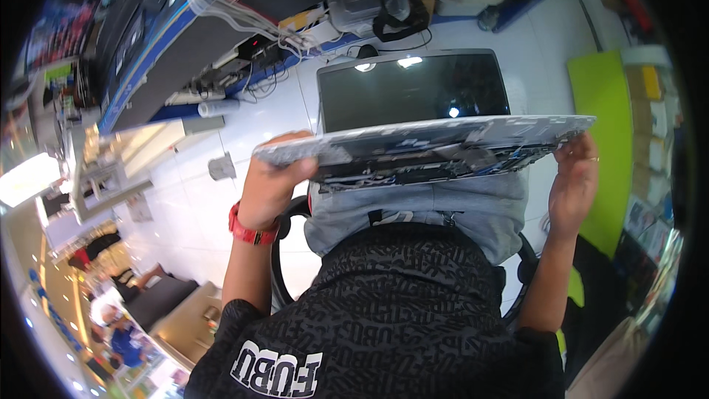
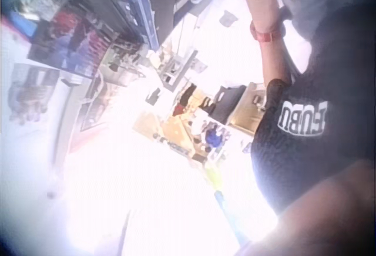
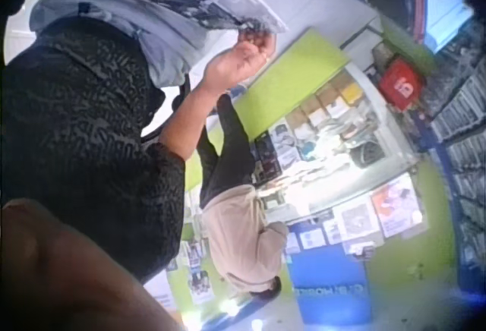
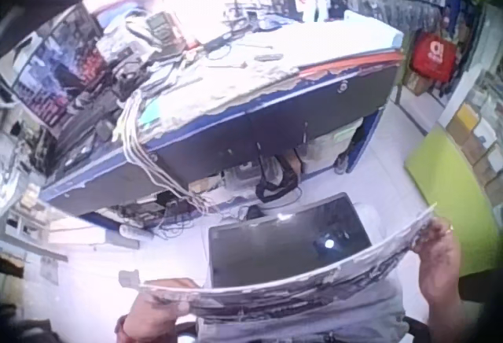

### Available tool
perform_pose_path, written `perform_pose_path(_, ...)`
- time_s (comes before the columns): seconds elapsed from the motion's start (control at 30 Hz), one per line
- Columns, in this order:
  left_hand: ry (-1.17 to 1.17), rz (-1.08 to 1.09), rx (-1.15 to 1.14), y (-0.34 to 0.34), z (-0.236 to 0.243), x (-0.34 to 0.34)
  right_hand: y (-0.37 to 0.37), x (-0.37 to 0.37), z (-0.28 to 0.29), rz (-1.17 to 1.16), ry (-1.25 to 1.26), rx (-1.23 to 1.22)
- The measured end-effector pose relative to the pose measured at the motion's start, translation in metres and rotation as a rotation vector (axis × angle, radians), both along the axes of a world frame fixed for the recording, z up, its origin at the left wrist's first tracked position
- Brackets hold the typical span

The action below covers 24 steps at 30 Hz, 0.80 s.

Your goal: The person is repairing a laptop by using a small screwdriver to detach internal components, lifting the upper casing, and pulling ribbon cables from the motherboard.

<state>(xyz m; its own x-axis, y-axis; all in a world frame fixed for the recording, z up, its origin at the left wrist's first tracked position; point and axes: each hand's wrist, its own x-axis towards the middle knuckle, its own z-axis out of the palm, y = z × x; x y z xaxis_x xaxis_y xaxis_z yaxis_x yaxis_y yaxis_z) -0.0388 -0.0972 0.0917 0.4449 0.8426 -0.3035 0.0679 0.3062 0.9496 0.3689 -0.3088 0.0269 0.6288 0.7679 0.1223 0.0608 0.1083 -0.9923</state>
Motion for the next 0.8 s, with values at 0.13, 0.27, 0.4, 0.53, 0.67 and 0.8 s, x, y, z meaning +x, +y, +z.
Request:
perform_pose_path(0.13,-0.024,-0.111,-0.013,-0.002,0.011,0.0,0.038,0.011,0.033,0.107,0.0,0.029)
perform_pose_path(0.27,-0.01,-0.226,0.112,-0.01,0.005,-0.026,0.072,-0.012,0.072,0.072,-0.531,-0.227)
perform_pose_path(0.4,-0.055,-0.226,0.211,-0.01,-0.032,-0.056,0.067,0.016,0.079,0.095,-0.627,-0.431)
perform_pose_path(0.53,-0.063,-0.28,0.141,-0.002,-0.033,-0.068,0.061,0.025,0.087,0.129,-0.628,-0.481)
perform_pose_path(0.67,0.027,-0.305,0.165,0.004,-0.032,-0.076,0.059,0.028,0.083,0.125,-0.458,-0.42)
perform_pose_path(0.8,0.15,-0.306,0.146,0.008,-0.03,-0.081,0.062,0.017,0.091,0.125,-0.374,-0.418)
